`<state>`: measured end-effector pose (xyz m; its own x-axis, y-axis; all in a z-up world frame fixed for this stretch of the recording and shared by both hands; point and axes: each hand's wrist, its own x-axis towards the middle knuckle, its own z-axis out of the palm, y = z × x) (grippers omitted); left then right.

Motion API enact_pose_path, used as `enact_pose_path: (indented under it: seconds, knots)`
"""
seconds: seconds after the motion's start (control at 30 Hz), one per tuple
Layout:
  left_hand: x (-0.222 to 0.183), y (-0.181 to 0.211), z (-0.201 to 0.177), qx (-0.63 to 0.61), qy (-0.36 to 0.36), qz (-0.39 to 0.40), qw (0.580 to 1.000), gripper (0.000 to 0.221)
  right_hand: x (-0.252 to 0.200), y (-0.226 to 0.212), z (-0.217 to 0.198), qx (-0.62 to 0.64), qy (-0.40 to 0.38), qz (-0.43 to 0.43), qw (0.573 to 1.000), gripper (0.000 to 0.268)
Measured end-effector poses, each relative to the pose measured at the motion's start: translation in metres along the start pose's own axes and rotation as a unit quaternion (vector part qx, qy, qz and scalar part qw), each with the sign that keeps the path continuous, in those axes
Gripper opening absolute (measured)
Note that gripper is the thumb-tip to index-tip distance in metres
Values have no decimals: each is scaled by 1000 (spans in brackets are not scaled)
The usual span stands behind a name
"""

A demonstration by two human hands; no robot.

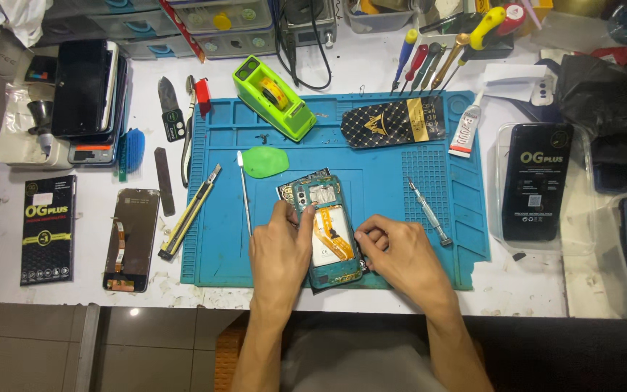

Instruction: The person handles a disassembled smartphone on a blue mat, briefly picks up and sets down a battery package, then uses a screwdriver to tighten screws on the phone's internal frame. The person continues to adjust internal components and ribbon cables with their fingers.

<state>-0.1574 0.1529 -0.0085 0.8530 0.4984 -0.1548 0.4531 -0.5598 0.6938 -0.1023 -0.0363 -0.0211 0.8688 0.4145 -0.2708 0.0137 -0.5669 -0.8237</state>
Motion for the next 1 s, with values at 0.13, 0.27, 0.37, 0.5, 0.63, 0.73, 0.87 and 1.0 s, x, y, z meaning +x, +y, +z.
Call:
enact_pose_path:
  seconds: [0.13, 0.27, 0.37, 0.5, 0.63, 0.73, 0.87, 1.0]
  knots:
    - [2, -5, 1, 17, -26, -18, 999, 36, 3, -5, -2, -4, -18, -5, 1000, 25]
    - [0, -2, -3, 11, -20, -37, 999, 38, 8, -3, 6, -34, -5, -52, 998, 36]
    - [1, 3, -7, 36, -17, -35, 999, 38, 9, -5, 8, -36, 6, -59, 998, 37]
    - [-5, 12, -14, 57, 4, -30, 998, 36, 8, -6, 8, -38, 20, -72, 996, 36]
    - [-11, -6, 0, 83, 28, -15, 996, 35, 7, 6, 20, -82, 44, -9, 996, 43]
    - [-14, -5, -5, 30, 27, -25, 999, 36, 5, 11, 22, -79, 53, -27, 995, 39]
    - [-9, 0, -5, -37, -10, -109, 993, 37, -1, 8, 18, -19, -10, 64, 998, 41]
    - [-1, 5, 7, -65, -12, -52, 996, 35, -7, 1, 11, 12, 9, 109, 994, 41]
